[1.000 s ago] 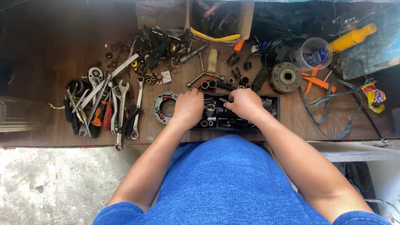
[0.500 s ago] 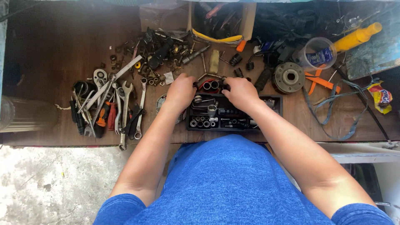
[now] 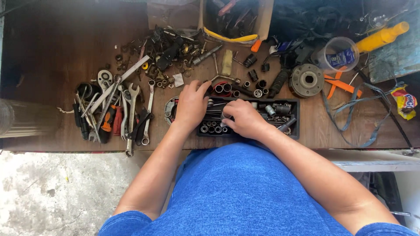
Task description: Repairing or assembling a mechanical component using hand tools on a workbench.
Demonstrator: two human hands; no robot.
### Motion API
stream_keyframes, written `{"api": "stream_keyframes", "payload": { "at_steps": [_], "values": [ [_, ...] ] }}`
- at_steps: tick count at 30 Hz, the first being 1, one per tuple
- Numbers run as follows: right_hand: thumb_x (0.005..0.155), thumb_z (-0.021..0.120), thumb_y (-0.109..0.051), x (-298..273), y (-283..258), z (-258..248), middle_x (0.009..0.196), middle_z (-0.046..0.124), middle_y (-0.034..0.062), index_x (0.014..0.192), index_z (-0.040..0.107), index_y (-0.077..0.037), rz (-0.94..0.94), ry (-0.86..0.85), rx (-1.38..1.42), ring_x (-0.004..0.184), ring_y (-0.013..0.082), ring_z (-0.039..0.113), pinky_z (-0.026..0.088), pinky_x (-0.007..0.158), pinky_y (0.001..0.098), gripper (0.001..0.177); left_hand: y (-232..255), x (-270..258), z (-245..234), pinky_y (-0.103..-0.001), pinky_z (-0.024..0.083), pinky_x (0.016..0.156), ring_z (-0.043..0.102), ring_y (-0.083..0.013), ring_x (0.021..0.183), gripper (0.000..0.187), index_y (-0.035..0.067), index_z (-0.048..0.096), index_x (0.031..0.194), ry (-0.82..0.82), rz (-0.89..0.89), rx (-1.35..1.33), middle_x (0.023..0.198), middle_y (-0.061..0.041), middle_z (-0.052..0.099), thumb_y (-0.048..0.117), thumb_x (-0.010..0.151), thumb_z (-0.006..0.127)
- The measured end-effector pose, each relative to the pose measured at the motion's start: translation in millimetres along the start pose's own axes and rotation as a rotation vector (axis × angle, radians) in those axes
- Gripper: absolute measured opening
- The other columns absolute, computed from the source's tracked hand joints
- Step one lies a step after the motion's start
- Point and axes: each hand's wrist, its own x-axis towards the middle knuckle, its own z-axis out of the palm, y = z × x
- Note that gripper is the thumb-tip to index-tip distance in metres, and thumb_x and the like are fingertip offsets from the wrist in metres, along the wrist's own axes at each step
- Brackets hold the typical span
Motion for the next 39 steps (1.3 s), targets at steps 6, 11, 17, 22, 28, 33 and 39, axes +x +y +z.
{"api": "stream_keyframes", "payload": {
  "at_steps": [6, 11, 17, 22, 28, 33, 39],
  "values": [
    [0.086, 0.076, -0.015, -11, -5, -46, 0.091, 0.07, 0.0102, 0.09, 0.069, -0.004, 0.058, 0.266, 0.248, 0.087, 0.0287, 0.069, 0.055, 0.079, 0.0384, 0.014, 16, -13, -4, -0.047, 0.049, 0.092, 0.059, -0.0341, 0.105, 0.039, 0.01, 0.069, 0.121, 0.035, 0.023, -0.003, 0.117, -0.012, 0.062, 0.01, 0.082, 0.075],
    [0.09, 0.078, -0.011, -24, 57, -65, 0.094, 0.069, 0.0133, 0.088, 0.068, -0.001, 0.299, 0.633, 0.053, 0.083, 0.0279, 0.068, 0.055, 0.075, 0.0384, 0.015, 23, -28, -5, -0.048, 0.048, 0.088, 0.059, -0.0328, 0.102, 0.031, 0.011, 0.072, 0.108, -0.081, 0.04, 0.017, 0.104, -0.009, 0.063, 0.015, 0.079, 0.08],
    [0.089, 0.077, -0.011, -14, 111, -55, 0.097, 0.069, 0.015, 0.089, 0.068, -0.001, 0.296, 0.592, -0.128, 0.093, 0.0359, 0.063, 0.051, 0.083, 0.0446, 0.013, 9, -35, 12, -0.045, 0.05, 0.09, 0.059, -0.0325, 0.103, 0.034, 0.008, 0.07, 0.115, -0.032, 0.083, 0.004, 0.11, -0.01, 0.062, 0.005, 0.081, 0.074],
    [0.089, 0.073, -0.009, -15, 120, -33, 0.105, 0.071, 0.014, 0.095, 0.071, -0.004, 0.189, 0.531, -0.18, 0.104, 0.0402, 0.058, 0.047, 0.092, 0.049, 0.008, 12, -34, 13, -0.046, 0.049, 0.086, 0.058, -0.0335, 0.099, 0.033, 0.008, 0.071, 0.114, -0.016, 0.085, 0.042, 0.108, -0.011, 0.061, 0.003, 0.081, 0.073],
    [0.092, 0.068, -0.008, -60, 77, -47, 0.105, 0.069, 0.0122, 0.106, 0.071, -0.007, 0.266, 0.447, -0.098, 0.106, 0.0354, 0.061, 0.05, 0.097, 0.0463, 0.015, 23, -29, 9, -0.046, 0.049, 0.084, 0.059, -0.0333, 0.096, 0.033, 0.009, 0.072, 0.113, 0.013, 0.096, 0.036, 0.106, -0.011, 0.061, 0.004, 0.08, 0.073],
    [0.073, 0.074, -0.011, -83, 44, -40, 0.104, 0.07, 0.0112, 0.106, 0.073, -0.008, 0.179, 0.264, -0.224, 0.102, 0.0349, 0.059, 0.046, 0.09, 0.0476, 0.033, 45, -11, 30, -0.046, 0.05, 0.082, 0.062, -0.0313, 0.093, 0.023, 0.016, 0.073, 0.108, -0.047, 0.155, -0.072, 0.097, -0.007, 0.066, 0.008, 0.086, 0.074],
    [0.076, 0.072, -0.006, -88, 61, -28, 0.104, 0.073, 0.0025, 0.105, 0.075, -0.013, 0.237, 0.3, -0.295, 0.106, 0.0298, 0.059, 0.046, 0.091, 0.0463, 0.029, 95, 30, 53, -0.052, 0.051, 0.085, 0.065, -0.0392, 0.095, 0.03, 0.016, 0.074, 0.118, -0.493, 0.146, -0.055, 0.097, -0.015, 0.072, 0.031, 0.094, 0.062]
  ]
}}
